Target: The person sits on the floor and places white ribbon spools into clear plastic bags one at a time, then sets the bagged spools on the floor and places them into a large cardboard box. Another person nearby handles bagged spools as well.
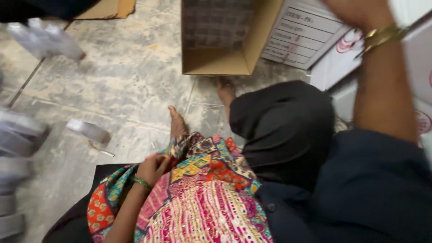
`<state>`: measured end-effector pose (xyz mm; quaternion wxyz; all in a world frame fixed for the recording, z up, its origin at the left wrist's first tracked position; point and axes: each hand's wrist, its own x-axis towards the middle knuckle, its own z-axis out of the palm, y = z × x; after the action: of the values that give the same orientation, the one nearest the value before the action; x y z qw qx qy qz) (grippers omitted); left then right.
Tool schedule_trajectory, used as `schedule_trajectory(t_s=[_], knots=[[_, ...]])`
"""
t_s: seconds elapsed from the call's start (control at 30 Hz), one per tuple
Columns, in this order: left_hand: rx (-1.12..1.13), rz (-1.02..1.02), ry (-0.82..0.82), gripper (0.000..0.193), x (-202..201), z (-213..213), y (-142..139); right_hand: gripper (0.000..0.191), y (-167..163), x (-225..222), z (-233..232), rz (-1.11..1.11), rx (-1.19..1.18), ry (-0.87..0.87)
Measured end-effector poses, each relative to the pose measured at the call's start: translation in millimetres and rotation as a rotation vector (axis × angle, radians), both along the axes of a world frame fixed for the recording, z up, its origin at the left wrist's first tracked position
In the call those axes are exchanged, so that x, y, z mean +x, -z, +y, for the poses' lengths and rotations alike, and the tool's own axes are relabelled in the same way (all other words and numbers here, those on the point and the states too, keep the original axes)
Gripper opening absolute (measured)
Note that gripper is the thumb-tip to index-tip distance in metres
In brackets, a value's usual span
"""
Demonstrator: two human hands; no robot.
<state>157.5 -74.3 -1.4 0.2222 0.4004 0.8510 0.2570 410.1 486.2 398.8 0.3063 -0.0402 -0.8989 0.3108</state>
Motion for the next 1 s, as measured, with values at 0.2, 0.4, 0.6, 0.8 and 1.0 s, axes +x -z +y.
schedule_trajectory(t_s=[0.2,0.4,0.6,0.8,1.0], knots=[[-0.391,0.115,0.075,0.044,1,12,16,0.021,201,49,42,-0.399,-0.188,0.436],[-0.575,0.387,-0.033,0.068,2,13,-27,0.031,385,35,-16,-0.405,-0.179,0.512],[-0.855,0.07,-0.084,0.096,-10,21,-46,0.065,457,14,-73,0.263,-0.371,-0.061],[-0.877,0.139,-0.06,0.091,-12,12,-21,0.049,476,2,-76,0.344,-1.41,0.163],[-0.847,0.22,-0.055,0.091,-9,5,-9,0.032,447,6,-73,0.075,-0.661,0.322]])
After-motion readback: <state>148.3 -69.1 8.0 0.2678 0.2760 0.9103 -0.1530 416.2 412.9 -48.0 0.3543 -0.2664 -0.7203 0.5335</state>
